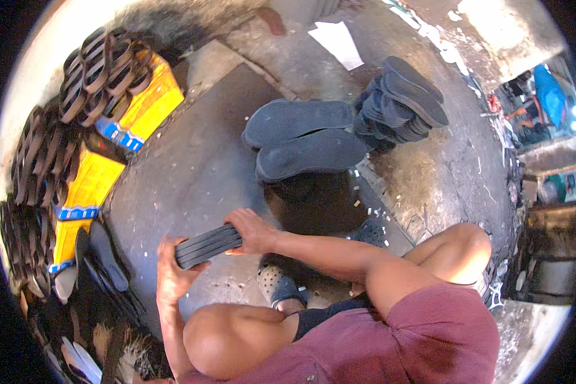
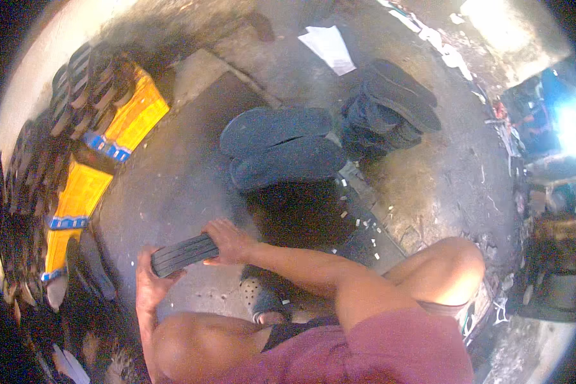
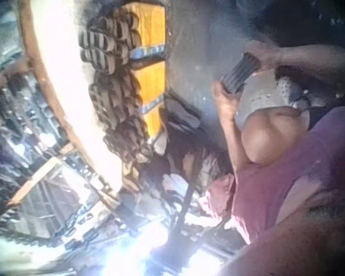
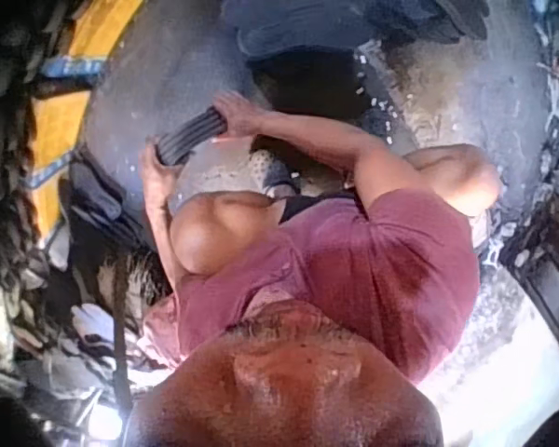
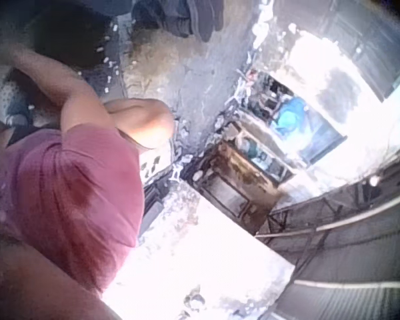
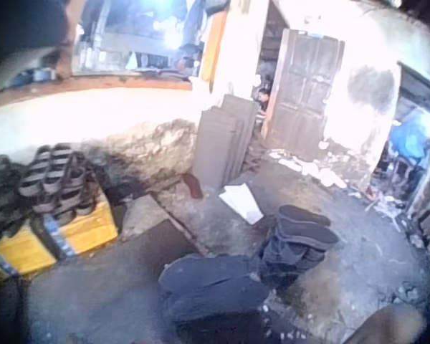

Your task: The person sits on the floor and repeatedly picks up pairs of black shoe soles, aligns them, and stacks them into a pile. The person then stands, moves to a press machine, and places a pair of sandals on the machine's platform.

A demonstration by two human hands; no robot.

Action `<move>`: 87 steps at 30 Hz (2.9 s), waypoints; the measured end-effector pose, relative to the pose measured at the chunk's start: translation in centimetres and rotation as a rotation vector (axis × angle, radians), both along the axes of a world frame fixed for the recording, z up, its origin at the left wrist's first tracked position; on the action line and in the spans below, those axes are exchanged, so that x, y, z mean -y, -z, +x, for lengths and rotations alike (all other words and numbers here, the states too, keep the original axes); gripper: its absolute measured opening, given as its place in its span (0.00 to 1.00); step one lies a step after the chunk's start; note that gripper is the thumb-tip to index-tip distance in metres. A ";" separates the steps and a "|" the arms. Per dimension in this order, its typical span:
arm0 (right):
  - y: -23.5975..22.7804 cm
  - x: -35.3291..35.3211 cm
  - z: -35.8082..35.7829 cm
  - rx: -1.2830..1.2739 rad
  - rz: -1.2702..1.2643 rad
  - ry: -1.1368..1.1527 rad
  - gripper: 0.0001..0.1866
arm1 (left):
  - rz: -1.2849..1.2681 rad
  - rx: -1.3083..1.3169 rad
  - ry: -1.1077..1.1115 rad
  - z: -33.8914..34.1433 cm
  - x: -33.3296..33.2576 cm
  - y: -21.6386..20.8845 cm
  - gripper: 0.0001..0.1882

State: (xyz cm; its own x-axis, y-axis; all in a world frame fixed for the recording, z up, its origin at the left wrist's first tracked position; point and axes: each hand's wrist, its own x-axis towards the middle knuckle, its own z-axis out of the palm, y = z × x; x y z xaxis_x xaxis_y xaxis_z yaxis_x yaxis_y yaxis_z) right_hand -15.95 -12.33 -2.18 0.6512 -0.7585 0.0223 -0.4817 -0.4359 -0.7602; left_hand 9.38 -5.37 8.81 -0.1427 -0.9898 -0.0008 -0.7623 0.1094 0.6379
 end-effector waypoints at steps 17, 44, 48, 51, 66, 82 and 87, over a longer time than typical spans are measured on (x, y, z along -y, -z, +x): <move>-9.2 0.6 -1.2 -0.122 0.001 -0.040 0.41 | 0.126 -0.121 -0.008 0.2 0.6 1.5 0.44; -19.6 16.9 -20.9 -0.313 -0.125 0.738 0.41 | 0.513 0.460 -1.315 26.6 -7.8 9.9 0.84; -24.8 15.3 -15.5 -0.254 -0.257 0.626 0.34 | 0.488 0.376 -1.193 29.7 -9.2 12.8 0.76; -26.3 13.6 -13.4 -0.151 -0.132 0.600 0.28 | 0.568 0.518 -1.132 29.1 -8.2 12.3 0.71; 4.0 0.8 7.7 -0.044 1.070 0.339 0.19 | 0.685 0.372 -0.543 -4.2 -1.9 5.5 0.68; 8.5 2.5 10.1 0.299 0.797 0.610 0.26 | 0.317 -0.126 -1.138 -3.8 -7.1 12.5 0.72; -2.4 2.6 7.5 -0.166 -0.016 0.294 0.31 | 0.116 -0.120 -1.311 5.7 -10.8 12.3 0.64</move>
State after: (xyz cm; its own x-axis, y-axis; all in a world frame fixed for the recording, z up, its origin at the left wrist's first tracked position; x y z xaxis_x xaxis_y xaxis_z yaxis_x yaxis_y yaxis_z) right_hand -8.49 -14.91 0.20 0.4003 -0.9149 -0.0517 -0.7051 -0.2714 -0.6551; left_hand 15.05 5.47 -3.51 0.9094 -0.3883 -0.1488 -0.1991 -0.7208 0.6639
